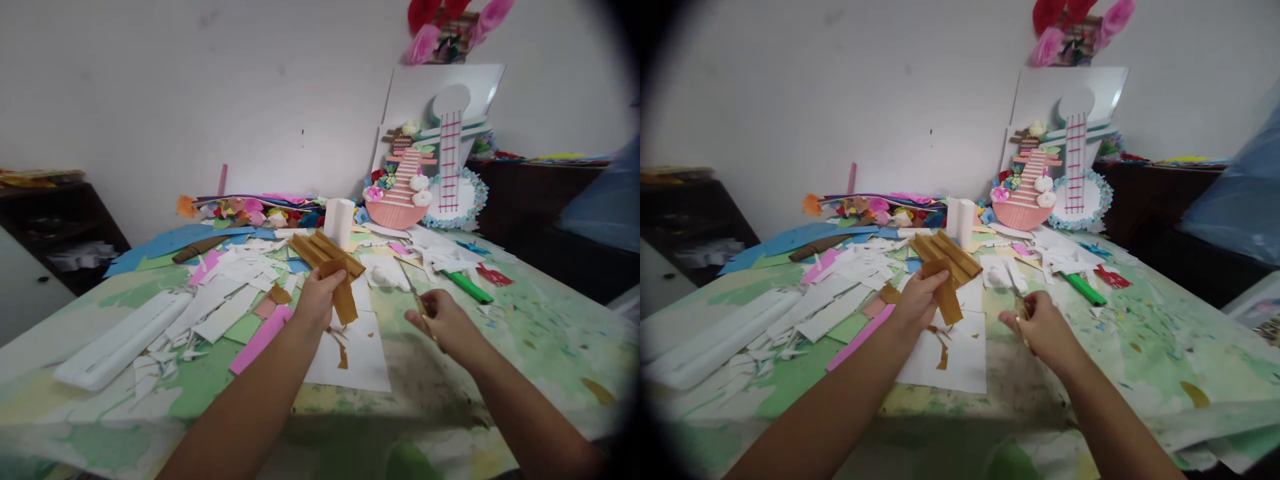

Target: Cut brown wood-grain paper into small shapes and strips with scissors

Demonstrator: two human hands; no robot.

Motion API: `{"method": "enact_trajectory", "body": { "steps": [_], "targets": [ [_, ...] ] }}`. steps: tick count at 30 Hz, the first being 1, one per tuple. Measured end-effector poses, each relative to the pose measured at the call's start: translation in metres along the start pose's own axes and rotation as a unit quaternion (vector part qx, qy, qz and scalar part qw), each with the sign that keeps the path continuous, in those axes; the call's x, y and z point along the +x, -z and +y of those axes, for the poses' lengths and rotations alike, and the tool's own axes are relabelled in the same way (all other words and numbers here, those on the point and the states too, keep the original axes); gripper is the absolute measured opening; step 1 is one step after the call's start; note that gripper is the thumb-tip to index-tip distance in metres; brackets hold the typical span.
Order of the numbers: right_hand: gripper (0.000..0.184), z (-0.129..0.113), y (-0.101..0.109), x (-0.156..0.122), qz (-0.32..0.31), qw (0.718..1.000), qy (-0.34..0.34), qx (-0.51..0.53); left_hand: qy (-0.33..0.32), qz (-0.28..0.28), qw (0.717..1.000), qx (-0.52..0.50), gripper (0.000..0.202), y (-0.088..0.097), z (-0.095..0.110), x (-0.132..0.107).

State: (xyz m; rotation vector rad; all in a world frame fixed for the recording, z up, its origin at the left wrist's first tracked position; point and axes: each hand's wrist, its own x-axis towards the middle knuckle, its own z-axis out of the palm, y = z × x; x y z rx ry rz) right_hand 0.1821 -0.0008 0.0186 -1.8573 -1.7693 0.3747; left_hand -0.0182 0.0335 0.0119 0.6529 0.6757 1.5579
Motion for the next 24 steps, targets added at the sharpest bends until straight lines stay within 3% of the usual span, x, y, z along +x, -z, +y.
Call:
{"method": "enact_trajectory", "body": {
  "steps": [4,10,12,15,18,24],
  "targets": [
    [0.049,-0.031,-0.025,-0.002,-0.039,0.992,0.045,0.109,-0.015,0.003,1.0,-0.019,0.027,-0.001,0.002,-0.001],
    [0.047,-0.054,-0.055,0.009,-0.077,0.944,0.077,0.312,-0.023,0.012,0.999,-0.029,0.028,0.0,0.003,0.0],
    [0.05,-0.056,-0.061,0.01,-0.093,0.937,0.12,0.313,-0.019,0.016,0.999,-0.038,0.026,0.001,0.003,0.001],
    [0.052,-0.055,-0.066,0.01,-0.086,0.951,0.168,0.246,-0.008,0.006,0.999,-0.053,0.025,0.001,0.003,0.001],
    [0.052,-0.051,-0.067,0.012,-0.073,0.959,0.177,0.211,0.004,-0.011,0.998,-0.06,0.023,0.001,0.004,0.001],
    [0.049,-0.046,-0.068,0.013,-0.079,0.948,0.184,0.249,0.017,-0.02,0.999,-0.046,0.02,-0.002,0.004,-0.003]
  ]
}}
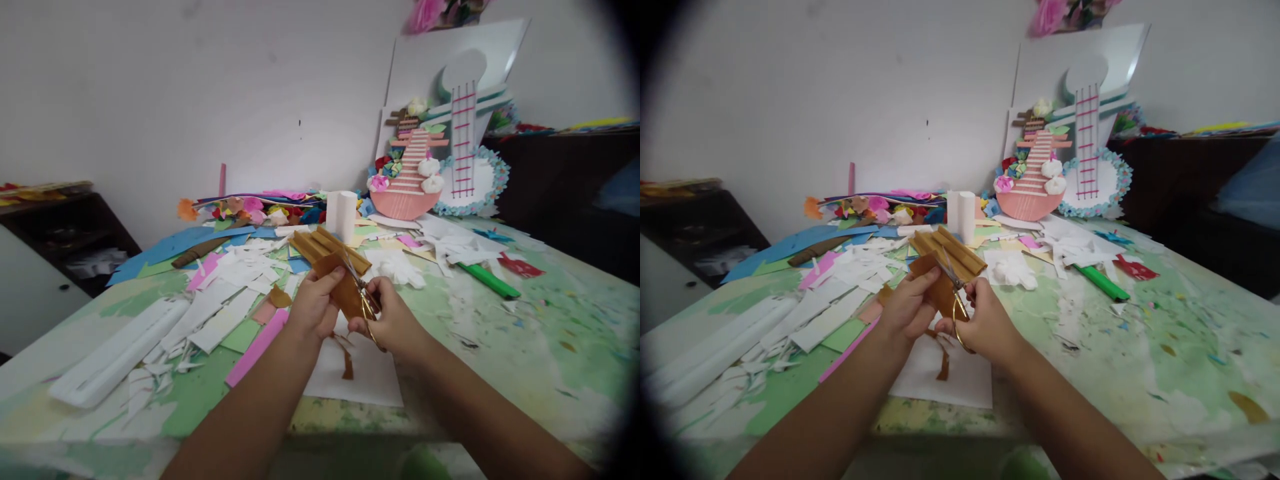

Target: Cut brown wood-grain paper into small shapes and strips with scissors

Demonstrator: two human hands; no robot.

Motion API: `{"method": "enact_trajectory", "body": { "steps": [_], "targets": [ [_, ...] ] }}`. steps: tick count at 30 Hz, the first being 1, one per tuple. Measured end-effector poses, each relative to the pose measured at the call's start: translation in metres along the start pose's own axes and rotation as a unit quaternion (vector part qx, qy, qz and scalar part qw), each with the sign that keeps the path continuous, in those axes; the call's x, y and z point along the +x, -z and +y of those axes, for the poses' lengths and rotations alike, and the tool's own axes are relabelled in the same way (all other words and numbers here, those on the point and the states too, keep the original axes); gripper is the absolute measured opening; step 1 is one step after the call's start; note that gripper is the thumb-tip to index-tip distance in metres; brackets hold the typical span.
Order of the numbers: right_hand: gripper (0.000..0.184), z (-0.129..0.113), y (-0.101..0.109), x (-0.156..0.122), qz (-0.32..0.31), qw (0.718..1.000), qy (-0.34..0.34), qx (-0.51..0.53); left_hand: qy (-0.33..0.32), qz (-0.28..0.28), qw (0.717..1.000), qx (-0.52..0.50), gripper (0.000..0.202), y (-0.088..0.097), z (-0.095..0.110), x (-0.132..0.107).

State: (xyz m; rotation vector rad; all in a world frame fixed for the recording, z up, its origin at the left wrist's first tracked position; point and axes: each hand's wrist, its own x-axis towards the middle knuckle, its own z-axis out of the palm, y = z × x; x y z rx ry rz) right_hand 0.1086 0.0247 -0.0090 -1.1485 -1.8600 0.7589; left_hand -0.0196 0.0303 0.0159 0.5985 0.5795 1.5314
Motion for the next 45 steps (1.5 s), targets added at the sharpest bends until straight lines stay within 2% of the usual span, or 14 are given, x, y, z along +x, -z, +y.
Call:
{"method": "enact_trajectory", "body": {
  "steps": [6,10,19,23,33,40,45],
  "targets": [
    [0.05,-0.002,0.002,-0.001,-0.019,0.999,0.012,0.046,-0.01,-0.007,1.0,0.01,0.021,-0.003,-0.003,-0.004],
    [0.049,-0.003,0.006,-0.002,-0.032,0.999,0.026,0.035,-0.011,0.001,1.0,0.007,0.023,-0.004,-0.004,-0.006],
    [0.045,-0.007,0.007,-0.007,-0.016,1.0,0.017,-0.017,-0.017,0.01,1.0,0.017,0.024,-0.007,-0.005,-0.007],
    [0.046,-0.005,0.005,-0.008,0.019,0.999,0.028,-0.025,-0.021,0.016,1.0,0.008,0.022,-0.007,-0.005,-0.008],
    [0.026,-0.012,0.005,-0.01,0.037,0.996,0.044,-0.075,-0.048,-0.009,0.999,0.005,0.018,-0.007,-0.007,-0.01],
    [0.022,-0.01,-0.001,-0.014,0.035,0.997,0.027,-0.06,-0.05,0.006,0.999,-0.008,0.02,-0.01,-0.006,-0.014],
    [0.017,-0.011,-0.005,-0.017,0.037,0.998,0.02,-0.056,-0.037,-0.007,0.999,-0.007,0.02,-0.01,-0.006,-0.016]
  ]
}}
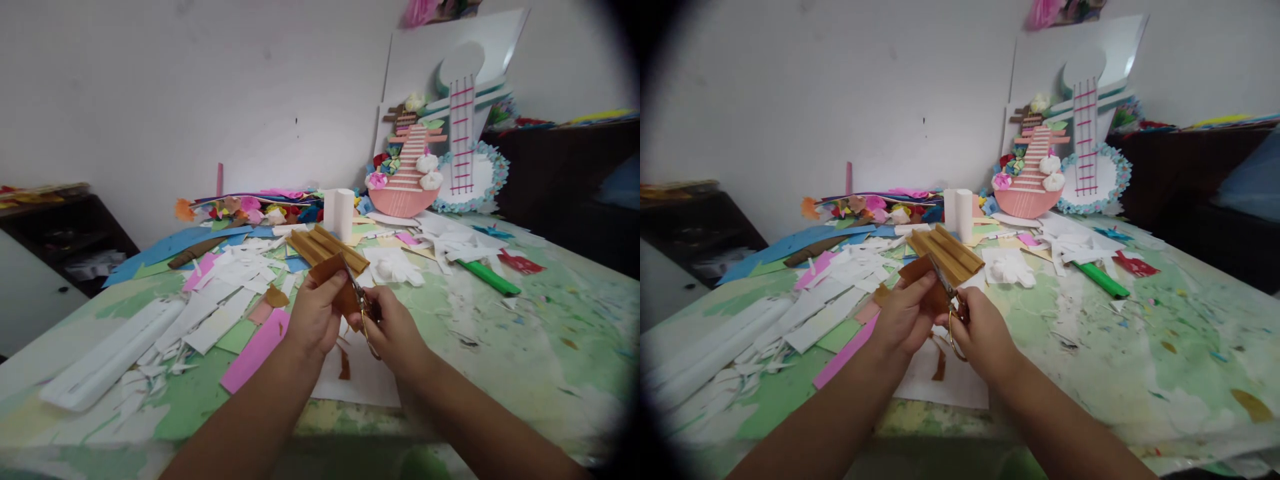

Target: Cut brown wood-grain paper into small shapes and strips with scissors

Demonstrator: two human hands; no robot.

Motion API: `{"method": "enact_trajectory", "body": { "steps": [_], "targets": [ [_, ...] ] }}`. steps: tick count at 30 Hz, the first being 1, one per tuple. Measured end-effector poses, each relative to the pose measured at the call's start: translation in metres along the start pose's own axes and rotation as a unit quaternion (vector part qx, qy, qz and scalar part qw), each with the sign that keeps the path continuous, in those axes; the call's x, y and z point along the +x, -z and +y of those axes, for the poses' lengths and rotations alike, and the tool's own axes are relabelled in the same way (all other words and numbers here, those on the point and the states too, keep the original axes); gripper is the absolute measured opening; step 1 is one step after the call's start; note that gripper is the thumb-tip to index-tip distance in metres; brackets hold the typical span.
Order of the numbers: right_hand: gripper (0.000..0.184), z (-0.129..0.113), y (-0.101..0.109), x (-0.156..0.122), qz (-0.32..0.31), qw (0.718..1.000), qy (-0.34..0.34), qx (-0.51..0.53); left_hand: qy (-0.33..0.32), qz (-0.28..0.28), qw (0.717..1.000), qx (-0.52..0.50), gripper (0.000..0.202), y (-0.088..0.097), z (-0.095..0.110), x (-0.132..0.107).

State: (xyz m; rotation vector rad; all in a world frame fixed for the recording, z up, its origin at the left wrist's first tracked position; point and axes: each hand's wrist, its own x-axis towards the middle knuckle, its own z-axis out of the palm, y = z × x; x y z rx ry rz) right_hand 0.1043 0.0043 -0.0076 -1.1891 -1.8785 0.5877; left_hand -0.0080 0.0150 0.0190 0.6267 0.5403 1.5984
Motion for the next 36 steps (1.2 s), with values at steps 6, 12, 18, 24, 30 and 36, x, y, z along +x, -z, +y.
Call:
{"method": "enact_trajectory", "body": {
  "steps": [6,12,18,24,30,36],
  "targets": [
    [0.012,-0.003,0.001,0.001,0.017,0.999,0.023,-0.031,0.008,0.001,1.0,0.005,0.019,0.001,0.005,0.0],
    [0.012,0.0,0.002,0.002,0.033,0.997,0.016,-0.064,0.008,0.011,1.0,0.007,0.021,0.003,0.003,0.004],
    [0.021,0.009,-0.001,0.002,0.069,0.996,-0.02,0.045,0.013,0.027,0.999,0.016,0.022,0.005,0.005,0.006],
    [0.044,0.004,-0.001,0.01,0.068,0.946,-0.022,0.315,0.005,0.083,0.988,0.132,0.015,0.008,0.001,0.007],
    [0.033,0.003,-0.003,0.011,0.082,0.927,-0.02,0.364,0.042,-0.01,0.971,0.235,0.014,0.005,-0.01,0.0],
    [0.036,0.009,0.003,0.014,0.127,0.919,-0.046,0.369,0.162,-0.111,0.979,0.054,0.027,-0.006,-0.008,-0.008]
  ]
}}
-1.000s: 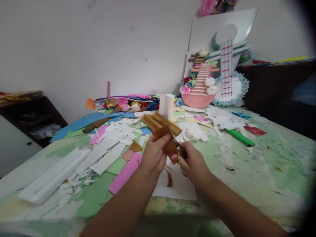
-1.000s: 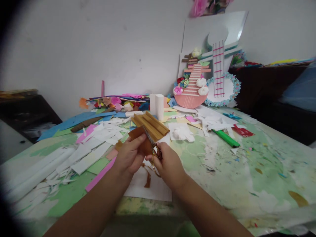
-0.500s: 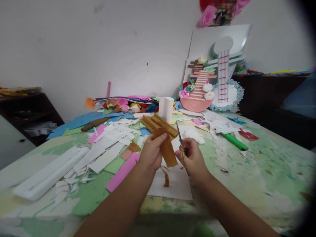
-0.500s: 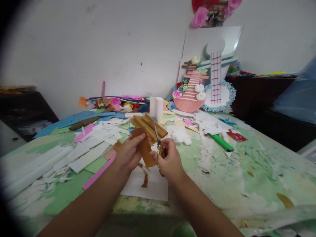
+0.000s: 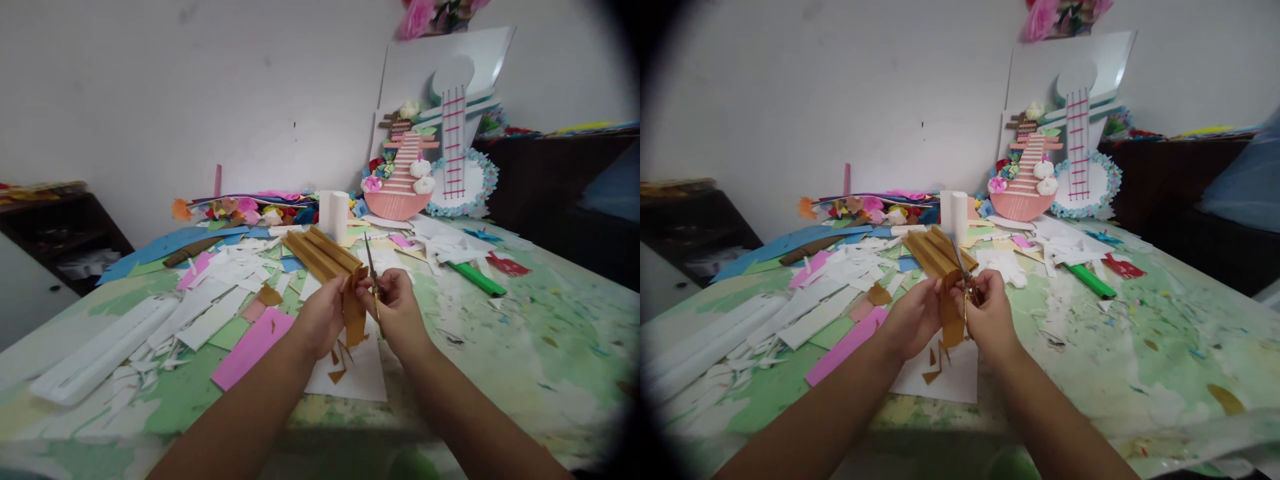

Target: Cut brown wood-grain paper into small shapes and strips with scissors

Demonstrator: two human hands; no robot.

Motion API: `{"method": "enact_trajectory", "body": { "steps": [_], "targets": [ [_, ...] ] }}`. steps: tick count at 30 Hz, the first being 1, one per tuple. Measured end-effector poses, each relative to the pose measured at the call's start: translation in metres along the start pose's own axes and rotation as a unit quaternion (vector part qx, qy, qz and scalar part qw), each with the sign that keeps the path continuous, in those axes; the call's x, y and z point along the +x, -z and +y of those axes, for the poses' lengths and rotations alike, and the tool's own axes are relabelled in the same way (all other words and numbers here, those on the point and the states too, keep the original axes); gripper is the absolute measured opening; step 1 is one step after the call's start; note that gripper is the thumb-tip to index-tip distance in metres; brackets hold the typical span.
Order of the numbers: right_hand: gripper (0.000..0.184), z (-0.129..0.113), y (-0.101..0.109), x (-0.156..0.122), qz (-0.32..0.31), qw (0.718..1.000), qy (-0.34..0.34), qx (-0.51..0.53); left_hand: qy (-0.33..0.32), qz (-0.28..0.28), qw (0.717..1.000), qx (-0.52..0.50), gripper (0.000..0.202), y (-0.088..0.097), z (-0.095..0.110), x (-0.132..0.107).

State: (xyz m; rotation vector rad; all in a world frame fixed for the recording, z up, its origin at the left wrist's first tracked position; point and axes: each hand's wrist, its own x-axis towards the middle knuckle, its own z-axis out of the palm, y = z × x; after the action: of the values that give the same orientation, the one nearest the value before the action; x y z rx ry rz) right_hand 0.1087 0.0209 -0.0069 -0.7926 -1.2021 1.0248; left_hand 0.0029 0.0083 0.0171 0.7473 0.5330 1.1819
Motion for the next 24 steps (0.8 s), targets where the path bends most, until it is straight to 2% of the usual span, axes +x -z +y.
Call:
{"method": "enact_trajectory", "body": {
  "steps": [3,7,13,18,21,24],
  "targets": [
    [0.039,-0.004,0.001,0.0,-0.014,0.999,-0.014,0.035,-0.003,-0.032,0.999,-0.003,0.029,0.002,-0.001,0.001],
    [0.044,-0.009,0.0,-0.004,-0.031,0.997,-0.008,0.068,-0.055,-0.034,0.997,0.043,0.028,0.006,-0.004,0.0],
    [0.041,-0.014,-0.001,-0.005,-0.019,0.997,0.002,0.074,-0.094,0.027,0.98,0.175,0.033,0.008,-0.01,0.0],
    [0.034,-0.016,0.003,-0.003,0.019,0.996,-0.025,0.082,-0.097,0.045,0.98,0.166,0.032,0.01,-0.009,0.0],
    [0.031,-0.016,0.005,-0.003,-0.014,0.996,-0.031,0.087,-0.092,0.035,0.985,0.138,0.034,0.011,-0.004,0.0],
    [0.031,-0.017,0.006,-0.002,-0.047,0.994,-0.025,0.09,-0.087,0.003,0.978,0.189,0.023,0.012,0.001,0.0]
  ]
}}
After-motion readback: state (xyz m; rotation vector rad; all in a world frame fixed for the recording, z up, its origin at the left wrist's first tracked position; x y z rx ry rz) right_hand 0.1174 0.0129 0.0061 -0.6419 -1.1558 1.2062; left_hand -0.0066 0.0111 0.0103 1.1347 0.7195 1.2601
